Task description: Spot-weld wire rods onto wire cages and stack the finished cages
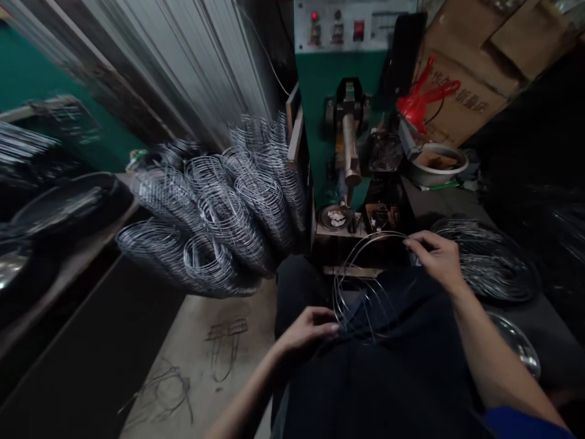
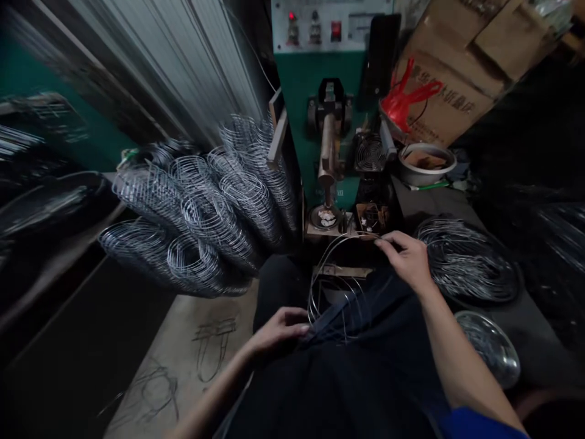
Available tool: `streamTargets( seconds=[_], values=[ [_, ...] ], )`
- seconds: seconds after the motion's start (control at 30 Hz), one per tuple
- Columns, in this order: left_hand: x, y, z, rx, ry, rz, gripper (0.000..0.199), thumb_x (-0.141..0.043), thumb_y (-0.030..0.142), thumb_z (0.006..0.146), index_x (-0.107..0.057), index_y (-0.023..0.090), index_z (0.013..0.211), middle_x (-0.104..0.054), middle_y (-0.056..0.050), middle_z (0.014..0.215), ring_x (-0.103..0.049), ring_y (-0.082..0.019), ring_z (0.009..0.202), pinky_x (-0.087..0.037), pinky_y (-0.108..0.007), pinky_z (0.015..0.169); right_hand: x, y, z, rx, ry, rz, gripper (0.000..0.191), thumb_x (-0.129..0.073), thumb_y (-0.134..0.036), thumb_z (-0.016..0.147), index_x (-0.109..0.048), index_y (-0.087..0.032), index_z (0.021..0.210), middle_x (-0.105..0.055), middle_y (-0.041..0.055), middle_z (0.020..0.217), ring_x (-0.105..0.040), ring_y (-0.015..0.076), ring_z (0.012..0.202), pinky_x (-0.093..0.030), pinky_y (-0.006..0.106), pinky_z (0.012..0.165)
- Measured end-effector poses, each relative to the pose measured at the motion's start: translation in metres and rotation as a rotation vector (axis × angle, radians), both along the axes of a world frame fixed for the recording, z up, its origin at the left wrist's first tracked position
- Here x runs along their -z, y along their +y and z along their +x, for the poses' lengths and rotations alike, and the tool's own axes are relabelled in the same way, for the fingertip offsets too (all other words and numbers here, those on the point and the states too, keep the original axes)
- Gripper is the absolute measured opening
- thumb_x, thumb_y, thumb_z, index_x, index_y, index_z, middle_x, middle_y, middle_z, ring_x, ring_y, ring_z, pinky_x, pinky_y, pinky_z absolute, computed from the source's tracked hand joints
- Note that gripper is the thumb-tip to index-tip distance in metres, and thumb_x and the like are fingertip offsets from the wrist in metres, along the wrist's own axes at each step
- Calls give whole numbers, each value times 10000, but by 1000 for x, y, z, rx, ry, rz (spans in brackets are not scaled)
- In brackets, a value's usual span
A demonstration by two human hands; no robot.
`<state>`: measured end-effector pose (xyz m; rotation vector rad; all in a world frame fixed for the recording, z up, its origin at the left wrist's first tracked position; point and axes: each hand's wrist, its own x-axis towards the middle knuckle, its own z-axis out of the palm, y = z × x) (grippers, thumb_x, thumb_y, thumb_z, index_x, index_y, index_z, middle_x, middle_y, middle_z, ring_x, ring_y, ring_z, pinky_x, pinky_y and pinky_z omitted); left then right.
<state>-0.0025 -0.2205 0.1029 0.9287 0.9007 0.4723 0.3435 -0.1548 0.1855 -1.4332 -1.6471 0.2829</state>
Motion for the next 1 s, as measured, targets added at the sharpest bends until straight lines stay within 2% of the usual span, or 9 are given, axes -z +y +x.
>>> streamTargets(
  seconds=[0.07, 0.13, 0.2, 0.3, 0.4, 0.57, 0.7, 0.87, 1.0],
  values=[
    [-10, 26, -19, -70, 219, 248, 433, -753, 511, 776, -709, 137, 989, -715, -73, 809, -671, -200, 736, -531, -305, 685, -4, 4, -14, -141, -100, -130, 252, -636, -401, 918, -715, -215, 767, -705, 20, 728, -639, 175, 679, -454, 285, 655],
    [-19, 61, -15, -181, 270, 518, 445, -660, 485, 869, -661, 170, 1183, -716, -99, 1100, -666, -226, 1018, -528, -332, 880, -1, 13, -32, -290, -145, -243, 306, -613, -415, 929, -688, -203, 720, -683, 10, 667, -624, 160, 635, -425, 267, 626],
    [-22, 93, 8, -123, 247, 686, 565, -667, 456, 869, -568, 171, 1346, -674, -126, 1240, -635, -240, 1126, -527, -339, 917, 7, 24, -48, -380, -127, -326, 323, -605, -417, 930, -667, -195, 704, -654, -7, 601, -609, 145, 578, -408, 254, 603],
    [-16, 119, 53, 29, 304, 953, 478, -626, 368, 916, -591, 146, 1338, -687, -140, 1213, -676, -221, 1020, -550, -322, 865, 21, 33, -56, -383, -53, -363, 280, -626, -392, 920, -664, -190, 730, -660, -17, 592, -617, 142, 568, -415, 249, 606],
    [-6, 122, 79, 31, 537, 1178, 349, -496, 272, 992, -643, 136, 1278, -724, -124, 1082, -693, -197, 927, -547, -313, 864, 39, 27, -46, -290, 27, -304, 164, -655, -352, 903, -690, -192, 925, -727, 3, 740, -671, 171, 689, -468, 263, 677],
    [9, 120, 87, 57, 711, 1240, 321, -524, 278, 984, -666, 148, 1241, -725, -128, 1091, -695, -228, 967, -541, -338, 895, 82, 8, -25, -197, -98, -221, 286, -505, -262, 981, -705, -191, 1173, -736, 96, 1110, -704, 236, 981, -531, 334, 876],
    [19, 124, 93, 85, 766, 1225, 298, -496, 255, 992, -666, 166, 1220, -731, -117, 1112, -695, -219, 1000, -531, -325, 910, 105, 5, -22, -90, -265, -226, 337, -483, -269, 1002, -690, -173, 1250, -725, 126, 1139, -698, 261, 1024, -538, 356, 926],
    [17, 142, 98, 118, 829, 1223, 274, -491, 254, 991, -675, 172, 1178, -749, -105, 1068, -703, -215, 980, -515, -297, 871, 105, 27, -22, -61, -373, -300, 331, -503, -258, 1001, -687, -178, 1263, -727, 120, 1144, -701, 257, 1026, -542, 334, 910],
    [-7, 161, 93, 116, 893, 1229, 246, -491, 277, 985, -699, 198, 1091, -755, -91, 957, -705, -222, 900, -489, -289, 802, 86, 55, -24, -116, -392, -296, 292, -524, -252, 993, -712, -199, 1211, -739, 103, 1125, -700, 245, 1033, -523, 311, 907]
  ],
)
